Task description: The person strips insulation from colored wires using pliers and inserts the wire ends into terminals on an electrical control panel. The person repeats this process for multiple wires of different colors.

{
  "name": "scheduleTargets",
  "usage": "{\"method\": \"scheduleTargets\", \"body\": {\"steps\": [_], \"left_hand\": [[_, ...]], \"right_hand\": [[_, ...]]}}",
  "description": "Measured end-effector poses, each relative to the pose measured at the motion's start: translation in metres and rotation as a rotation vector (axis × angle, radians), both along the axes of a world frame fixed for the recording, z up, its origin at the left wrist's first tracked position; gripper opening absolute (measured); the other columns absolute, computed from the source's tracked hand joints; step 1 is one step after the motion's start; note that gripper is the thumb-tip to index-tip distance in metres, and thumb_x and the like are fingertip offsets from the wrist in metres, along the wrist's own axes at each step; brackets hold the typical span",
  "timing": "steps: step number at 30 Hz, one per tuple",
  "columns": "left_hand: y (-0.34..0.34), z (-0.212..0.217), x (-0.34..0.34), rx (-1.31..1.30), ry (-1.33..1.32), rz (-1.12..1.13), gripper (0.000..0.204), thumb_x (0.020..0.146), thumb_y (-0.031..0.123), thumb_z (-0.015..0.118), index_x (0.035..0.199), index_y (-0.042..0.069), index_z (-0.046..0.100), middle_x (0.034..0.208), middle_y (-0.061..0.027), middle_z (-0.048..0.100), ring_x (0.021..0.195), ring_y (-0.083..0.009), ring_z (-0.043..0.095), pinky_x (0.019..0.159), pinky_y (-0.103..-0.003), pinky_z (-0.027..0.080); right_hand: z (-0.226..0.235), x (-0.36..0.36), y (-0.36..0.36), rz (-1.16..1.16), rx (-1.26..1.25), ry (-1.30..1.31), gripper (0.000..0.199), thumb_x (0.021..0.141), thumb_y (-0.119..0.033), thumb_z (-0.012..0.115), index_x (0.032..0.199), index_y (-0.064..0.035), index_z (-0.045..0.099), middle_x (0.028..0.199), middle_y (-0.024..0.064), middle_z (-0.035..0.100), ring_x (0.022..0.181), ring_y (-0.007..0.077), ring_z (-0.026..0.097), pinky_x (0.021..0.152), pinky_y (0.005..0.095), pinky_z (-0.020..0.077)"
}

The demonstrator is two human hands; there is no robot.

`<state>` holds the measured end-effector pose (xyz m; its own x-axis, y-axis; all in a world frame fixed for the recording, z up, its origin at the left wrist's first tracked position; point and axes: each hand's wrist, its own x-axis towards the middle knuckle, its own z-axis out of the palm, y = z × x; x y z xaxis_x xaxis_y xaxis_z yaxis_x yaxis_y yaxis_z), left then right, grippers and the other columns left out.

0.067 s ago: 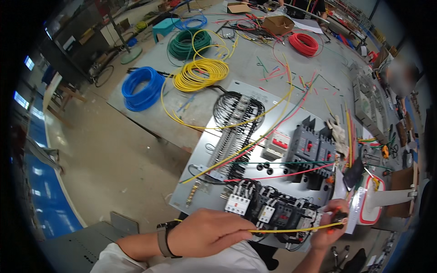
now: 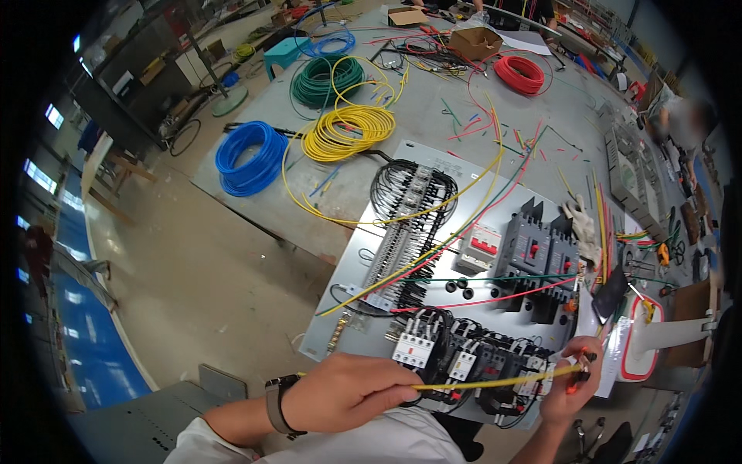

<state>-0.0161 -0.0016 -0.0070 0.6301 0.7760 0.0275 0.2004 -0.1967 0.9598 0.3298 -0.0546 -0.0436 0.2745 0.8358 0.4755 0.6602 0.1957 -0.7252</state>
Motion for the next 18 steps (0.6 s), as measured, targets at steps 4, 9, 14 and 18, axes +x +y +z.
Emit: {"method": "scheduleTargets", "body": {"steps": [4,9,14,18], "left_hand": [[0.011,0.012,-0.022,0.049,0.147,0.114,0.012,0.1,0.01,0.071,0.109,0.002,0.074,0.088,-0.0121,0.071,0.074,-0.028,0.068,0.065,-0.038,0.053],[0.049,0.024,-0.023,0.319,0.351,0.244,0.013,0.098,0.006,0.069,0.11,0.001,0.074,0.088,-0.0124,0.064,0.071,-0.031,0.062,0.064,-0.04,0.05],[0.095,0.006,0.032,0.57,0.358,0.185,0.013,0.095,0.004,0.067,0.107,0.001,0.073,0.09,-0.0133,0.061,0.078,-0.0313,0.062,0.068,-0.041,0.05],[0.132,-0.025,0.094,0.736,0.467,0.088,0.013,0.096,0.012,0.069,0.105,0.004,0.072,0.093,-0.012,0.063,0.086,-0.0355,0.065,0.073,-0.046,0.053]], "right_hand": [[-0.004,0.005,0.001,-0.035,-0.04,0.02,0.03,0.09,-0.015,0.069,0.111,0.0045,0.06,0.107,0.0164,0.059,0.097,0.0272,0.057,0.091,0.037,0.0456],[-0.007,0.001,-0.004,-0.071,-0.044,0.011,0.028,0.089,-0.009,0.069,0.113,0.0035,0.061,0.109,0.0159,0.061,0.1,0.0283,0.059,0.094,0.0376,0.0468],[-0.014,0.002,-0.004,0.053,-0.088,0.013,0.035,0.078,-0.001,0.073,0.112,0.002,0.063,0.104,0.0185,0.063,0.09,0.034,0.061,0.081,0.037,0.0517],[-0.025,0.0,-0.003,0.078,-0.097,-0.01,0.04,0.075,-0.002,0.075,0.113,0.0014,0.065,0.107,0.0189,0.065,0.094,0.0373,0.063,0.085,0.0422,0.0518]]}}
